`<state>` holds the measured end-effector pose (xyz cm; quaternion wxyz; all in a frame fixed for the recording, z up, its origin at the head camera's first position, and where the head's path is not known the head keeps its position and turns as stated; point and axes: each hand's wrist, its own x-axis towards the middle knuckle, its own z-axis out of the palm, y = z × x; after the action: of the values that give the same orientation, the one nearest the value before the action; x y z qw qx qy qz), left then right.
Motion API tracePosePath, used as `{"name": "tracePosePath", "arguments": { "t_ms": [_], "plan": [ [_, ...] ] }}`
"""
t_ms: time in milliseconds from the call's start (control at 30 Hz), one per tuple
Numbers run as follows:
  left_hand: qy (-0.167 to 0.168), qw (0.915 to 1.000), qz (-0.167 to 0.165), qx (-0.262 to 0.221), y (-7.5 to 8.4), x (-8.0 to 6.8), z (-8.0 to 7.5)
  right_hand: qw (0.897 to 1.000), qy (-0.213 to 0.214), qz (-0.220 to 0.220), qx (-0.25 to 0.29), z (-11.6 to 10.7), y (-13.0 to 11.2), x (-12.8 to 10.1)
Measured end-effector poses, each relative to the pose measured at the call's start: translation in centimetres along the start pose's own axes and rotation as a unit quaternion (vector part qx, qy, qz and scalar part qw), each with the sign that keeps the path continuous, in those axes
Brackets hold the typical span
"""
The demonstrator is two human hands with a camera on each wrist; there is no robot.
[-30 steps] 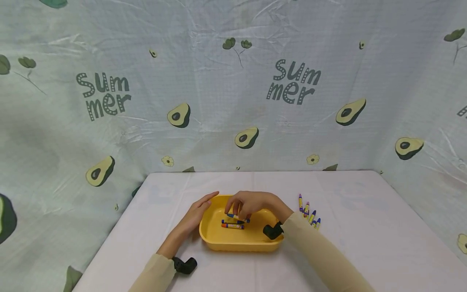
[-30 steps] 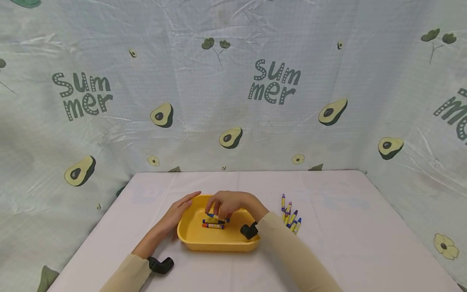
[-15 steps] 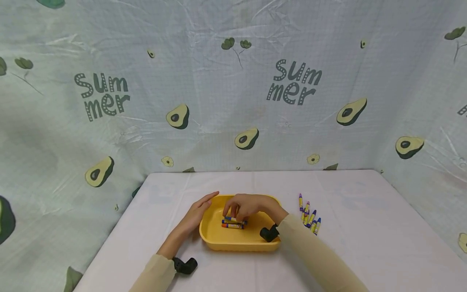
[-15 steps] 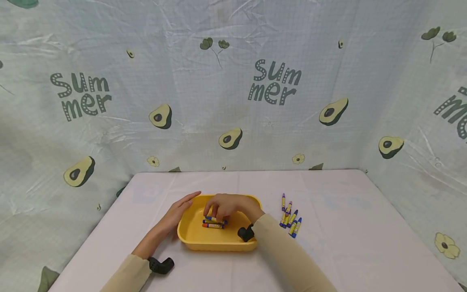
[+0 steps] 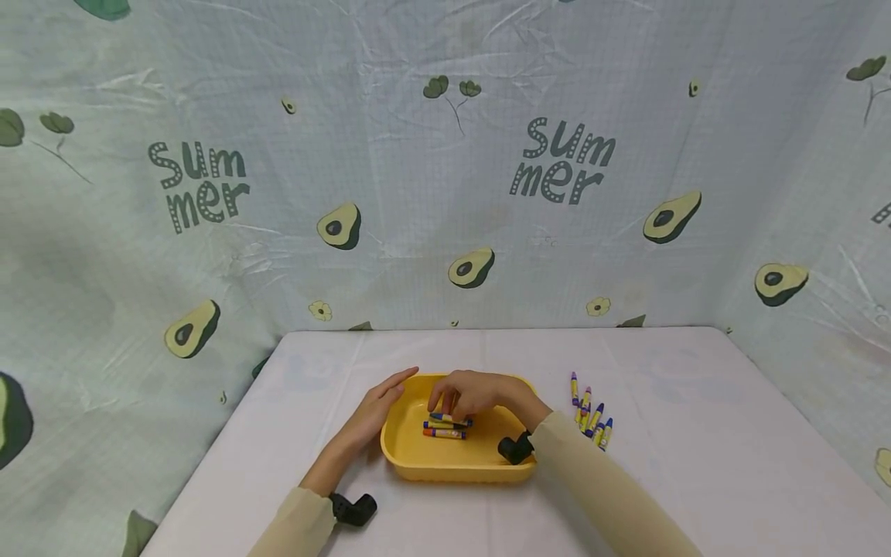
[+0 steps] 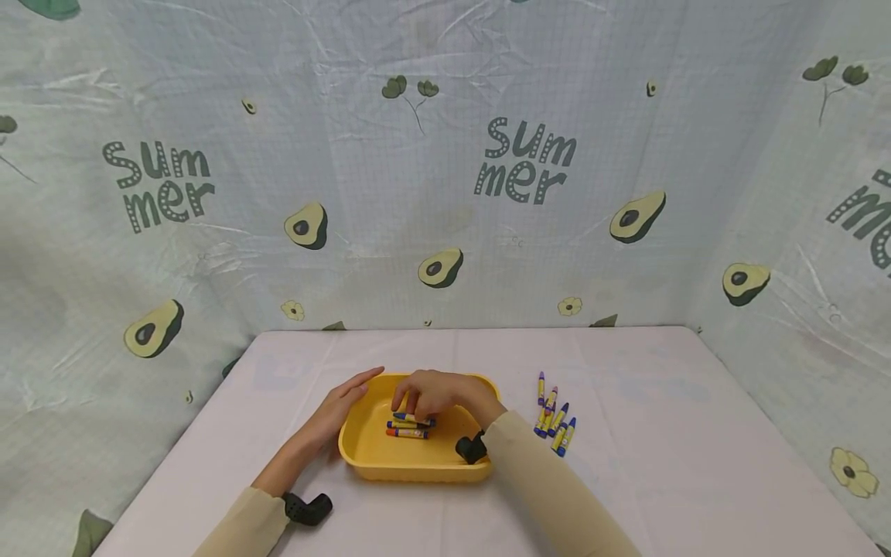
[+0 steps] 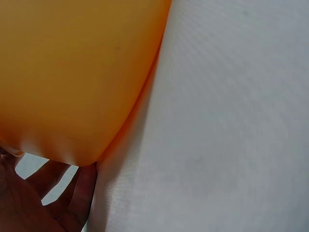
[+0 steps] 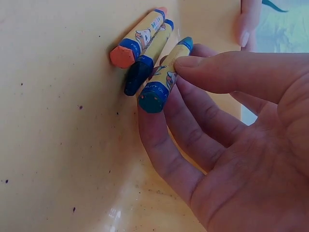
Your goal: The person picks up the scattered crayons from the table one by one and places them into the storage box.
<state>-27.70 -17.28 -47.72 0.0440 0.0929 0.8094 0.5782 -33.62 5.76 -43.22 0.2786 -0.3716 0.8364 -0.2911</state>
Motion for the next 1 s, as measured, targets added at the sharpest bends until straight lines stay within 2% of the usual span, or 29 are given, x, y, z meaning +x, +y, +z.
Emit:
{"name": "tracePosePath", "arguments": {
  "t_ms": [367, 600, 800, 1000],
  "plan": [
    [-0.002, 1.0, 0.003, 0.006, 0.3, -0.3, 0.0, 1.0, -0.006, -0.005, 0.022, 0.2, -0.3, -0.4],
    [0.006, 0.9999, 0.003, 0.011, -0.1, -0.1, 0.1, 1.0, 0.0, -0.014, 0.026, -0.7, -0.9, -1.5],
    [0.009, 0.9999, -0.001, 0.01, -0.3, 0.0, 0.2, 0.999, 0.027, -0.041, 0.004, -2.4, -1.5, -3.6],
    [0.005, 1.0, -0.005, 0.003, -0.3, 0.1, 0.2, 0.997, 0.055, -0.06, 0.002, -4.1, -1.1, -7.0]
  ]
}}
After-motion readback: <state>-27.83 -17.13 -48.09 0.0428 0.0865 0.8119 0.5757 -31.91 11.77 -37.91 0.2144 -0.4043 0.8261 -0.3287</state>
